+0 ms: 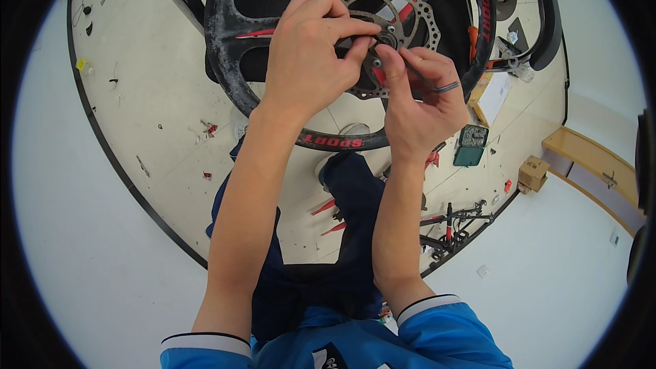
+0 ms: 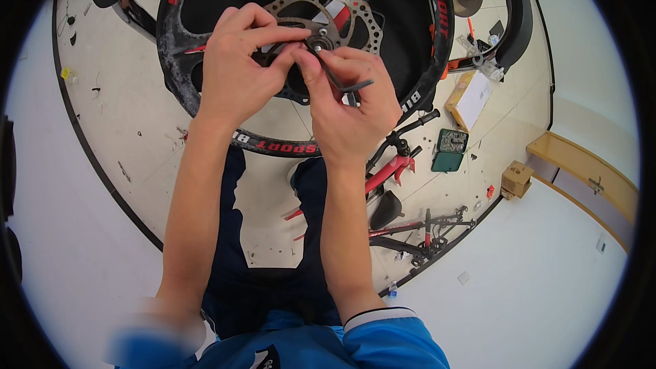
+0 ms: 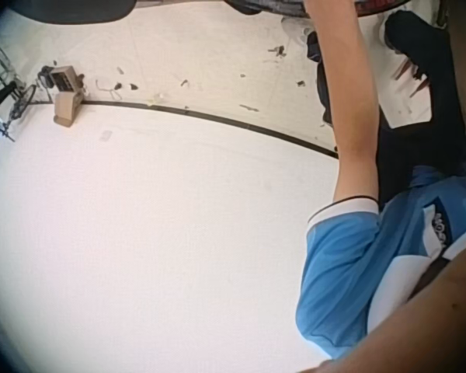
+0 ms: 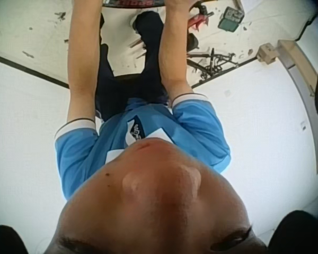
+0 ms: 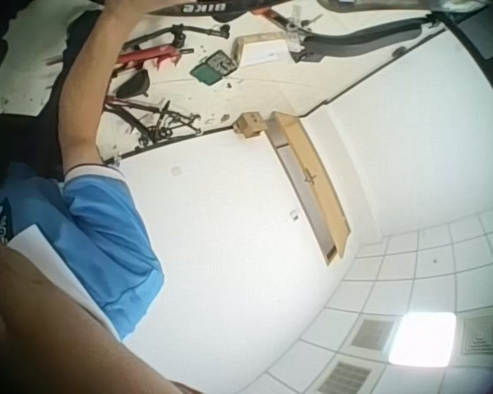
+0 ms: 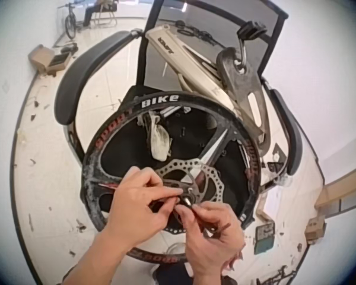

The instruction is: The person is assembling a bicycle wheel by hand. They insert small metal pins into the holes of the brake rotor attached to the wheel hub, then place a washer and a nut over the axle, and tighten it. The person repeats this process for multiple holes around the rotor.

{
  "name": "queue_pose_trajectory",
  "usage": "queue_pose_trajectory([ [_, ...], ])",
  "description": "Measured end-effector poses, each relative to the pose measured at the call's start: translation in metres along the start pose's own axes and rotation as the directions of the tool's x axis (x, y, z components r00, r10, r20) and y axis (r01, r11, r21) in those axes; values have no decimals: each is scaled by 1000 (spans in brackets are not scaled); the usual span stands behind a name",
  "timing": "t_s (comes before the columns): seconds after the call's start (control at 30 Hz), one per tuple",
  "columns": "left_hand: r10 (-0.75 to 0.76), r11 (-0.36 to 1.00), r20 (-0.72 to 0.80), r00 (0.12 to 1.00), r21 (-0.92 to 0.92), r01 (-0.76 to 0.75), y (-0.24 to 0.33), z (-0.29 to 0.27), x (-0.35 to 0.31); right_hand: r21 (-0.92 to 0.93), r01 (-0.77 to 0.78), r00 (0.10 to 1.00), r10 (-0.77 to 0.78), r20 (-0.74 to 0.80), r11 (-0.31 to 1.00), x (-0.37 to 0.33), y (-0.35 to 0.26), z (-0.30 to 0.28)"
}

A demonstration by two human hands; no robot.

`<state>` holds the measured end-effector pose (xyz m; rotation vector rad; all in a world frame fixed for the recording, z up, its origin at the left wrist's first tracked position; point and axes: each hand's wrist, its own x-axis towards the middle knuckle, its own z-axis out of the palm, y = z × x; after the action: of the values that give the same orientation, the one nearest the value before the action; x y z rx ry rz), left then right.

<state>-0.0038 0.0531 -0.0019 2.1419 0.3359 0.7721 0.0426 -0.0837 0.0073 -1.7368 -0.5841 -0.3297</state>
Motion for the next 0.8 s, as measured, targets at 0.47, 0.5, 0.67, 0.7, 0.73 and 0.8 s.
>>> queue_pose_trajectory([
  [0.47, 73, 997, -69, 995, 28, -71, -3, 8, -2, 164, -134, 990, 125, 69, 977, 3, -11, 6],
  [0.5, 68, 997, -66, 996, 32, -66, -3, 8, -2, 186, -151, 987, 137, 86, 971, 4, -14, 5],
  [0.67, 64, 998, -81, 995, 29, -62, -3, 7, -2, 122, -113, 989, 100, 111, 986, 2, -13, 3],
  [0.7, 63, 998, -95, 993, 30, -61, -3, 7, -2, 118, -113, 990, 102, 101, 987, 1, -14, 4],
  [0.73, 62, 998, -109, 992, 31, -59, -2, 7, -3, 114, -114, 990, 104, 92, 987, 1, -14, 4],
  [0.8, 55, 998, -125, 991, 50, -49, 0, 12, -5, 44, -60, 995, 56, 83, 997, 1, -15, 3],
])
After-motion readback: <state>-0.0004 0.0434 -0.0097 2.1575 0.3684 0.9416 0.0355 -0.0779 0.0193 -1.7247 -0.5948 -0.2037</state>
